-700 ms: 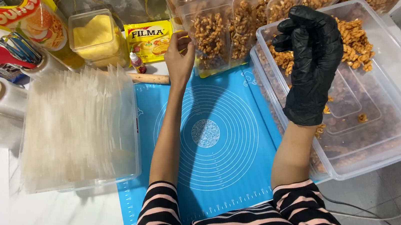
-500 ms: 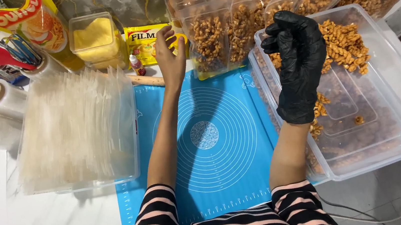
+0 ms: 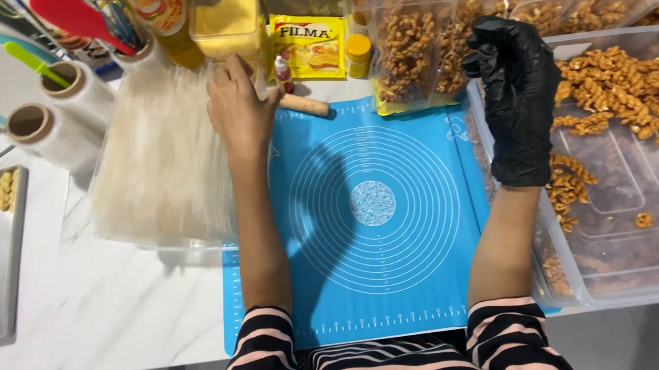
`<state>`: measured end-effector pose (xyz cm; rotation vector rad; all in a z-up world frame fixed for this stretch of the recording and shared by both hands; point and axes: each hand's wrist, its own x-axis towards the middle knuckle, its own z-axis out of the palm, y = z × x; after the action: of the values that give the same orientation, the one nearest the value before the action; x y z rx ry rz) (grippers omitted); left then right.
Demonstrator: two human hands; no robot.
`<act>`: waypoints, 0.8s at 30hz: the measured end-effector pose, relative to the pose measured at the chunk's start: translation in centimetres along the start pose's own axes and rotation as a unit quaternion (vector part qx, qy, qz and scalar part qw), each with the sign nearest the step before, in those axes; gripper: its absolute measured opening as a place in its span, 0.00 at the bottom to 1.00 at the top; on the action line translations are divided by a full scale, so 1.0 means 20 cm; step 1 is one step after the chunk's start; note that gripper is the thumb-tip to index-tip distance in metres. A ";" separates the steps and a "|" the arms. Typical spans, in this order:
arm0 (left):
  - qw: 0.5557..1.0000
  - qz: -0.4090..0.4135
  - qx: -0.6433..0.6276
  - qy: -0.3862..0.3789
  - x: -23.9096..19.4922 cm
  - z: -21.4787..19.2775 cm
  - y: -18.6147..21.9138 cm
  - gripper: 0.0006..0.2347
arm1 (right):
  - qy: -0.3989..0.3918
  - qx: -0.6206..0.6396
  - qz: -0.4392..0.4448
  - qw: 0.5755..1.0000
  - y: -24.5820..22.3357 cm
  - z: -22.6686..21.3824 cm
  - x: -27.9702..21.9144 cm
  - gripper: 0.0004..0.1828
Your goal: Packing small snacks from a large plastic container into individual plastic bags using hands and a small plastic cup as a scoop.
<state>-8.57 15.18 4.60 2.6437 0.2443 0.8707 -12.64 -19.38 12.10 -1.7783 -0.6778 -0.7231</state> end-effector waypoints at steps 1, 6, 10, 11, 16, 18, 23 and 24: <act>1.000 -0.004 0.006 0.002 -0.02 0.01 -0.05 0.24 | -0.003 0.007 -0.001 1.000 0.01 0.00 0.00 0.18; 0.996 -0.004 0.064 -0.061 -0.04 0.04 -0.13 0.06 | -0.021 -0.037 -0.009 0.999 0.03 -0.02 -0.02 0.17; 0.999 0.049 0.001 -0.023 -0.07 -0.27 0.06 0.03 | -0.040 -0.042 -0.010 0.998 -0.01 0.00 -0.02 0.16; 0.995 0.073 -0.062 -0.009 -0.09 -0.38 0.14 0.03 | -0.061 -0.043 -0.009 0.997 -0.01 0.01 -0.02 0.15; 0.964 0.150 -0.218 -0.024 -0.17 -0.63 0.38 0.03 | -0.145 -0.002 -0.007 0.989 -0.10 0.12 -0.03 0.17; 0.905 0.211 -0.357 -0.095 -0.18 -0.66 0.44 0.06 | -0.082 0.044 0.093 0.991 -0.21 0.19 -0.02 0.08; 0.895 0.214 -0.373 -0.121 -0.19 -0.64 0.49 0.06 | -0.074 0.174 0.170 0.967 -0.26 0.12 -0.07 0.10; 0.892 0.212 -0.377 -0.131 -0.19 -0.63 0.48 0.05 | -0.090 0.195 0.204 0.955 -0.27 0.11 -0.07 0.10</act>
<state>-18.62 8.64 15.69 2.0367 -0.6402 0.5468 -17.20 -16.00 13.68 -1.5525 -0.5049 -0.1333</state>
